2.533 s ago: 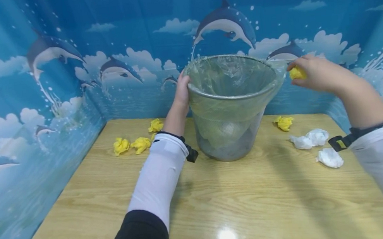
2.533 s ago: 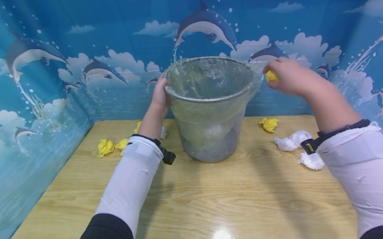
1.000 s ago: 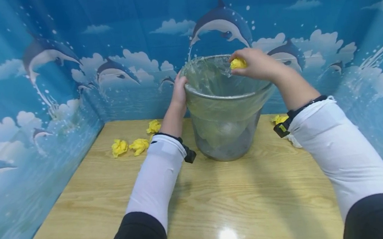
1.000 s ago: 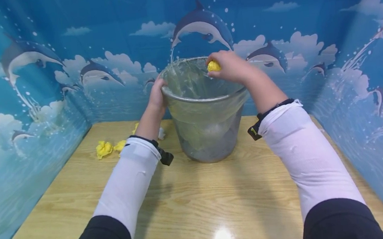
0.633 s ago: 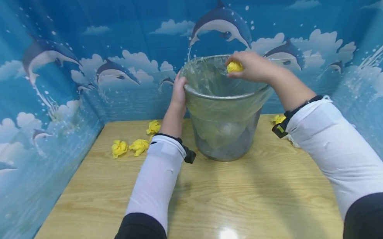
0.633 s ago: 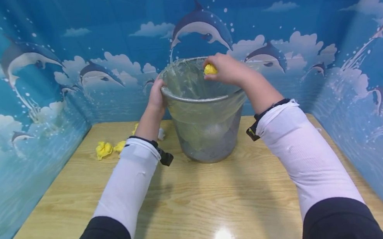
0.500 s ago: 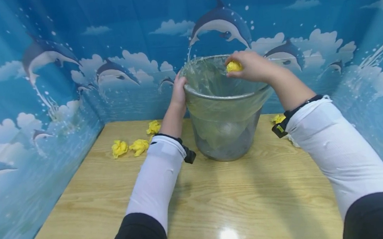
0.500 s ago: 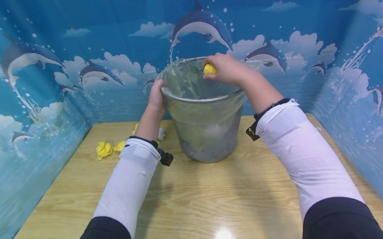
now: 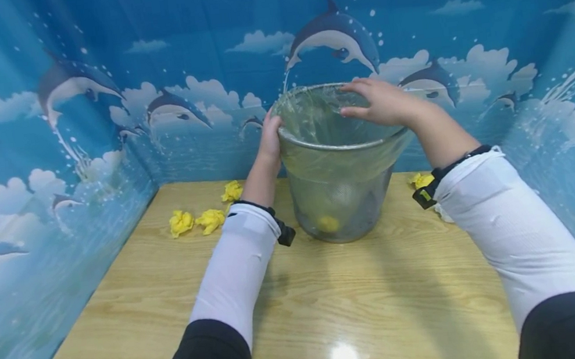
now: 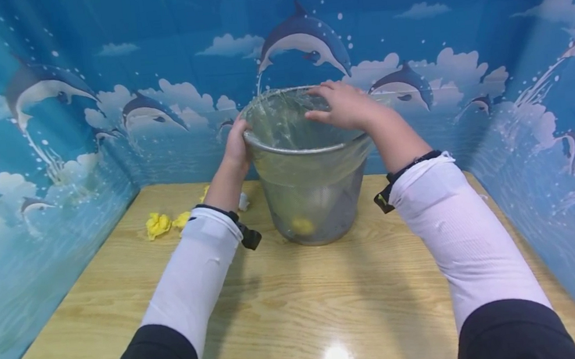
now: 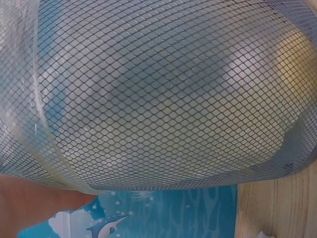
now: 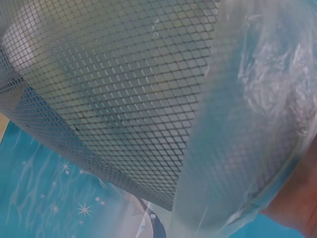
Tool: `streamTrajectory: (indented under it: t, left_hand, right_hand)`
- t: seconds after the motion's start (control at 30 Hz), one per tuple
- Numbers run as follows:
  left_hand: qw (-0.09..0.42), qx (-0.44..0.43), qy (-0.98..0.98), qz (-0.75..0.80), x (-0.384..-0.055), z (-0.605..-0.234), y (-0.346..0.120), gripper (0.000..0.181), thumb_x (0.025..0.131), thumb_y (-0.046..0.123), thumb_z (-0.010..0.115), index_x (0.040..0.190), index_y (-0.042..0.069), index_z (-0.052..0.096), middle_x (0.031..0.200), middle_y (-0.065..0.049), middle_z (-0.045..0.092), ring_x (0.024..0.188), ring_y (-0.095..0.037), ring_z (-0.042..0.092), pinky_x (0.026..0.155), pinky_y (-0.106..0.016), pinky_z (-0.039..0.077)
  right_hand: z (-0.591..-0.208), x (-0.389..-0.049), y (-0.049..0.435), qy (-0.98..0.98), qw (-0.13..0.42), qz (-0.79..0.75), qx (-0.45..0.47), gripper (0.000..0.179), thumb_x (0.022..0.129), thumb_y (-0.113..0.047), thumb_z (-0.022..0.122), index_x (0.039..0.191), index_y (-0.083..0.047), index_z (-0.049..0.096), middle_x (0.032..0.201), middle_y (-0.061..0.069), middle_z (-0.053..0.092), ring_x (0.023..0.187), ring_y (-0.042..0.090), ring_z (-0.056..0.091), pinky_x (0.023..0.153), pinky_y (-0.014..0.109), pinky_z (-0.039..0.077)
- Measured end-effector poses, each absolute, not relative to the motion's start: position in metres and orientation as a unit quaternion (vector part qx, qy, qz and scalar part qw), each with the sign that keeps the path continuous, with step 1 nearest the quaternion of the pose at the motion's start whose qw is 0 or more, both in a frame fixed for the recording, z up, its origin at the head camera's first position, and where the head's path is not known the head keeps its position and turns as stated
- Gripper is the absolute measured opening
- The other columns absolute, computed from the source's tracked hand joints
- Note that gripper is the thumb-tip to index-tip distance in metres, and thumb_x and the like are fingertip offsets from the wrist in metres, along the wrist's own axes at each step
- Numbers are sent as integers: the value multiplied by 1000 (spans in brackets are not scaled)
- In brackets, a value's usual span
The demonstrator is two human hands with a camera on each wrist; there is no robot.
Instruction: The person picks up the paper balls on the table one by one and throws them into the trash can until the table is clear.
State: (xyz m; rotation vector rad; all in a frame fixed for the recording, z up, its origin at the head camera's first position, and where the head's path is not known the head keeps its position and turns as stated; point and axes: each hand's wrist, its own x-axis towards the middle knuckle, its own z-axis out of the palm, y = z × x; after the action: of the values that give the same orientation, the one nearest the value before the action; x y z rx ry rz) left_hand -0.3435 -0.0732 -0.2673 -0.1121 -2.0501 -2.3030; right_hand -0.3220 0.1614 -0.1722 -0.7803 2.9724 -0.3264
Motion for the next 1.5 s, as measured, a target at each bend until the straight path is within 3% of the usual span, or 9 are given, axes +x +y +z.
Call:
streamTrajectory:
  t: [0.3, 0.77, 1.03, 1.5]
  left_hand:
    - [29, -37, -663, -747, -343, -267, -75, 71, 88, 18, 37, 157, 23, 16, 164, -1, 5, 150, -24, 5, 105, -41, 28]
    - [28, -40, -664, -746, -343, -265, -75, 72, 88, 18, 37, 157, 22, 15, 164, -2, 6, 150, -23, 6, 104, -40, 28]
    - [29, -38, -664, -747, -344, -267, -74, 72, 88, 18, 37, 157, 22, 15, 164, -2, 5, 151, -24, 5, 108, -43, 26]
    - [29, -42, -665, -745, -345, -267, -74, 71, 88, 18, 36, 156, 20, 17, 164, -3, 9, 150, -23, 10, 101, -38, 30]
  right_hand:
    - [-168, -319, 169, 963, 16, -104, -249, 69, 101, -47, 40, 155, -9, 18, 160, 23, 8, 147, 44, 7, 116, 61, 9]
    - [-163, -308, 195, 974, 1, -77, -215, 74, 100, -54, 34, 157, -13, 10, 161, 23, -1, 146, 47, -1, 113, 68, 6]
    - [-165, -293, 217, 979, -18, -82, -184, 77, 98, -58, 33, 157, -19, 3, 161, 20, -12, 144, 49, -12, 107, 74, -2]
    - [-203, -267, 261, 980, -55, -122, -147, 78, 99, -55, 35, 157, -16, 0, 159, 24, -12, 142, 50, -16, 104, 77, -2]
